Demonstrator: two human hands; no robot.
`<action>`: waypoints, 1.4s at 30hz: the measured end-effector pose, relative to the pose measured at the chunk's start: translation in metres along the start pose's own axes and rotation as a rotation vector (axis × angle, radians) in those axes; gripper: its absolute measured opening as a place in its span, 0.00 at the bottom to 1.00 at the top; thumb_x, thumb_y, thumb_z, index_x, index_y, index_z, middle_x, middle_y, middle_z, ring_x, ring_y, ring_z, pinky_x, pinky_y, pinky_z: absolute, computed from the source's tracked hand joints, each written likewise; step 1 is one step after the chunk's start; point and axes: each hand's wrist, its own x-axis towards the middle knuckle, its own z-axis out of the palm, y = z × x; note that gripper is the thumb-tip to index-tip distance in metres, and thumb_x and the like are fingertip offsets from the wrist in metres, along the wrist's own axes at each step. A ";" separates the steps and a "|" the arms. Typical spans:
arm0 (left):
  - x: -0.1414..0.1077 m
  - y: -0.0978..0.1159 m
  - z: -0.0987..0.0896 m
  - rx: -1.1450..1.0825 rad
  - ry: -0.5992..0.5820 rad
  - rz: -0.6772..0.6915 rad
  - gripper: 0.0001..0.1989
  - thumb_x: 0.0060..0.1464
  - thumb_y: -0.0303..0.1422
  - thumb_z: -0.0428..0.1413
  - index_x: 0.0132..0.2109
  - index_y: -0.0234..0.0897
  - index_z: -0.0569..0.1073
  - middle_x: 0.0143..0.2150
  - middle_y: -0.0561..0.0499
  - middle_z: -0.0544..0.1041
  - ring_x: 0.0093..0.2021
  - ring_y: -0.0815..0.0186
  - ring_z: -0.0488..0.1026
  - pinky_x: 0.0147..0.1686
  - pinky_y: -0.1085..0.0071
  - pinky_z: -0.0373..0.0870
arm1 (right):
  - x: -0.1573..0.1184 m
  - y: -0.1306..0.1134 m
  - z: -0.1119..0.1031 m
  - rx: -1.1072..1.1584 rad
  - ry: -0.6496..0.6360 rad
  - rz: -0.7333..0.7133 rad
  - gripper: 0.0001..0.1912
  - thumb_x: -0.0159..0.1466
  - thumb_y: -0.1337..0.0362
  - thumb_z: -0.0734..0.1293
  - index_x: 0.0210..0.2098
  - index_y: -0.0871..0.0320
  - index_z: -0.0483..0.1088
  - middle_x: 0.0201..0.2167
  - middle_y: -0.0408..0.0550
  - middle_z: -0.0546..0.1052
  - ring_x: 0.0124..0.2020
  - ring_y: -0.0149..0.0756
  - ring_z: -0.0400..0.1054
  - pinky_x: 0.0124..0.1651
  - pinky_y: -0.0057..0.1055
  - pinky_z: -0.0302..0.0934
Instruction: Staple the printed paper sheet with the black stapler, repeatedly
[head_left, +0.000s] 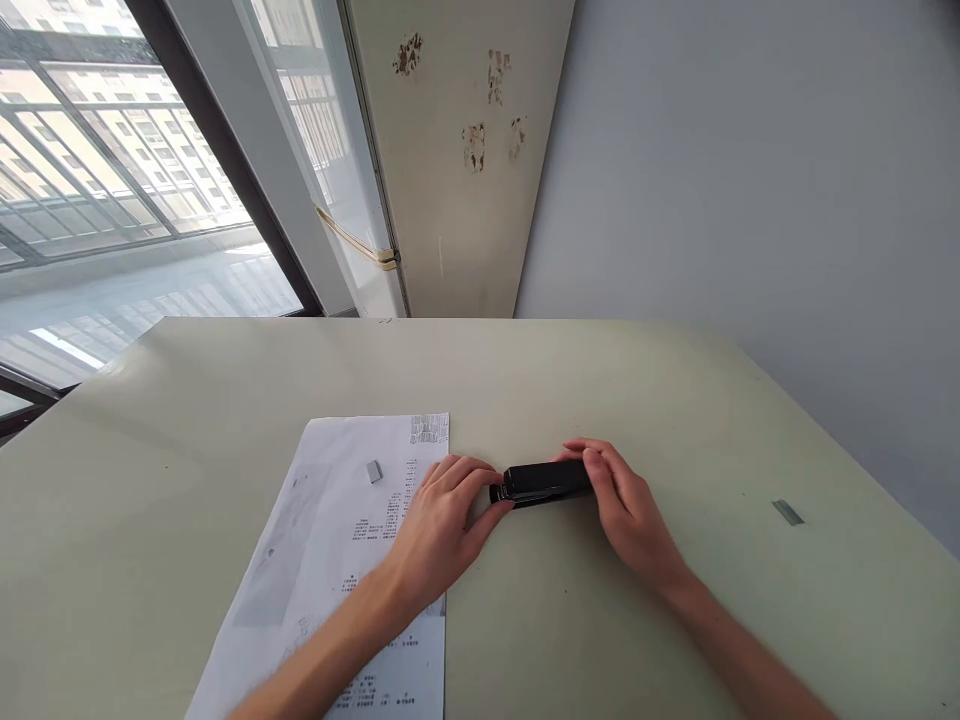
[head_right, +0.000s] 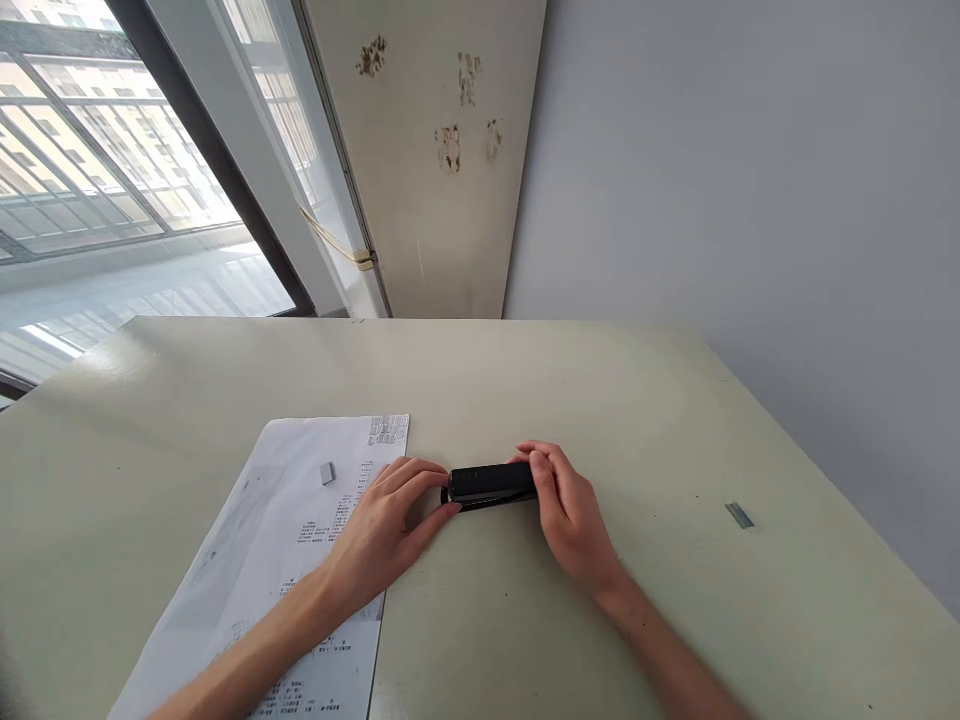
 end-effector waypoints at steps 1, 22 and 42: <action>0.000 0.000 0.000 0.007 0.000 0.001 0.05 0.68 0.36 0.57 0.48 0.42 0.75 0.48 0.49 0.80 0.47 0.58 0.76 0.49 0.56 0.74 | 0.000 0.000 0.000 -0.014 -0.038 -0.009 0.23 0.75 0.43 0.54 0.51 0.50 0.73 0.45 0.49 0.82 0.42 0.43 0.76 0.45 0.37 0.69; 0.002 -0.011 -0.029 0.189 -0.105 0.052 0.06 0.71 0.37 0.52 0.46 0.42 0.72 0.43 0.48 0.79 0.44 0.57 0.74 0.45 0.57 0.72 | 0.010 0.005 -0.018 -0.181 -0.196 -0.140 0.18 0.65 0.43 0.71 0.45 0.48 0.76 0.39 0.45 0.81 0.37 0.43 0.71 0.40 0.36 0.67; -0.009 -0.064 -0.105 0.372 -0.109 -0.186 0.25 0.64 0.58 0.53 0.54 0.45 0.76 0.54 0.45 0.78 0.54 0.49 0.74 0.50 0.53 0.74 | 0.008 -0.001 -0.020 -0.164 -0.160 -0.097 0.20 0.65 0.42 0.71 0.46 0.49 0.76 0.38 0.46 0.80 0.36 0.42 0.70 0.39 0.35 0.67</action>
